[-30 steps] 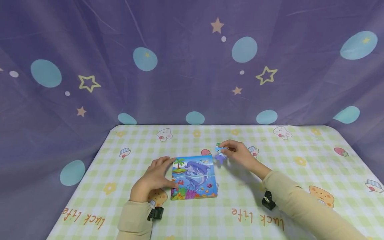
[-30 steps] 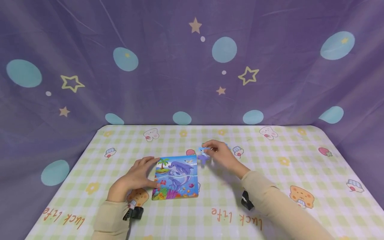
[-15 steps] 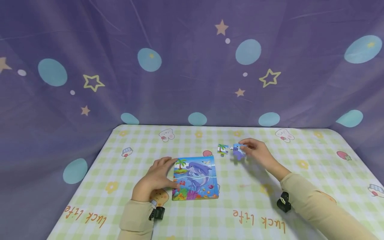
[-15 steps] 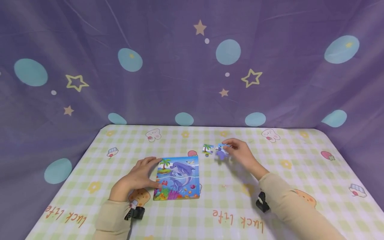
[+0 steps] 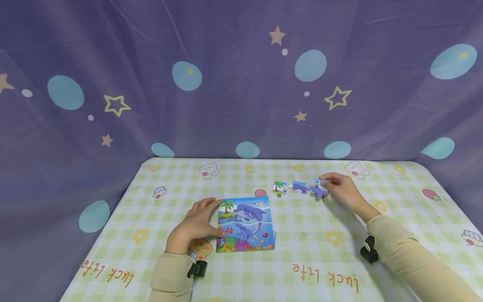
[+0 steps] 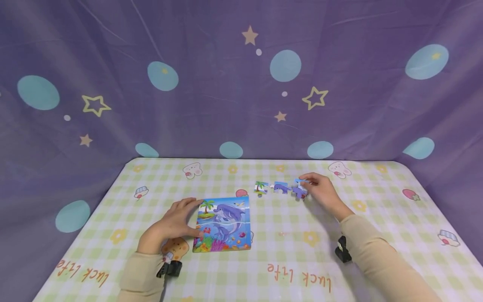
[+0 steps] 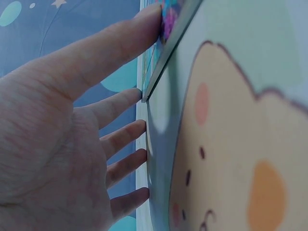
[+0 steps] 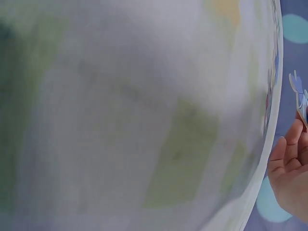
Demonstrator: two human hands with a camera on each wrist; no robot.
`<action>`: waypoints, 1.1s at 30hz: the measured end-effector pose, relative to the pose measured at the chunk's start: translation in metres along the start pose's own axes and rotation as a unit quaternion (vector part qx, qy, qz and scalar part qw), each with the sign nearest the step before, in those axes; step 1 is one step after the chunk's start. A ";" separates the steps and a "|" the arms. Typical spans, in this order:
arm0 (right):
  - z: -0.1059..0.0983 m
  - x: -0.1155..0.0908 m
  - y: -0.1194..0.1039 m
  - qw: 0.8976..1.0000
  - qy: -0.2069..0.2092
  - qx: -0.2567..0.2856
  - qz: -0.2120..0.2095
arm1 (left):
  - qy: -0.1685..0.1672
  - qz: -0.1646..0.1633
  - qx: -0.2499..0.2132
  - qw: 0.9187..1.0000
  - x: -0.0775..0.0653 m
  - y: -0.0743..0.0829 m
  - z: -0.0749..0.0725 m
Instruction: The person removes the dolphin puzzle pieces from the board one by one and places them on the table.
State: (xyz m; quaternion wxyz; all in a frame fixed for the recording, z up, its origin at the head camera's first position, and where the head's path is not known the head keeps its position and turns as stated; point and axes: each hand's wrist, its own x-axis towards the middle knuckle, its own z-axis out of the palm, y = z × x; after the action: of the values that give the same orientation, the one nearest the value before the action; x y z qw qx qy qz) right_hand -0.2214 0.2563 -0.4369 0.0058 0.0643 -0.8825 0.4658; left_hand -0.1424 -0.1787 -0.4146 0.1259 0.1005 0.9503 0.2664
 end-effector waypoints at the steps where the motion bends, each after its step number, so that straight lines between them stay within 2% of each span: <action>1: -0.002 0.000 0.002 1.000 0.001 -0.003 -0.001 | 0.000 0.000 -0.001 1.000 0.000 0.000 0.000; 11: -0.011 0.002 0.011 1.000 -0.009 -0.020 0.006 | -0.001 0.002 -0.005 1.000 0.001 -0.001 0.001; 33: 0.002 0.015 0.011 0.996 -0.022 -0.088 -0.013 | -0.004 0.003 -0.003 1.000 0.000 0.000 -0.001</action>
State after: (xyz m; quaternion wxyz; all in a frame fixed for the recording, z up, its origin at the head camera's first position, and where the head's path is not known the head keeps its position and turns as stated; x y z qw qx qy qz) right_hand -0.2373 0.2593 -0.4458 -0.0020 0.0849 -0.9192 0.3846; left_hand -0.1424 -0.1795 -0.4142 0.1295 0.1045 0.9485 0.2695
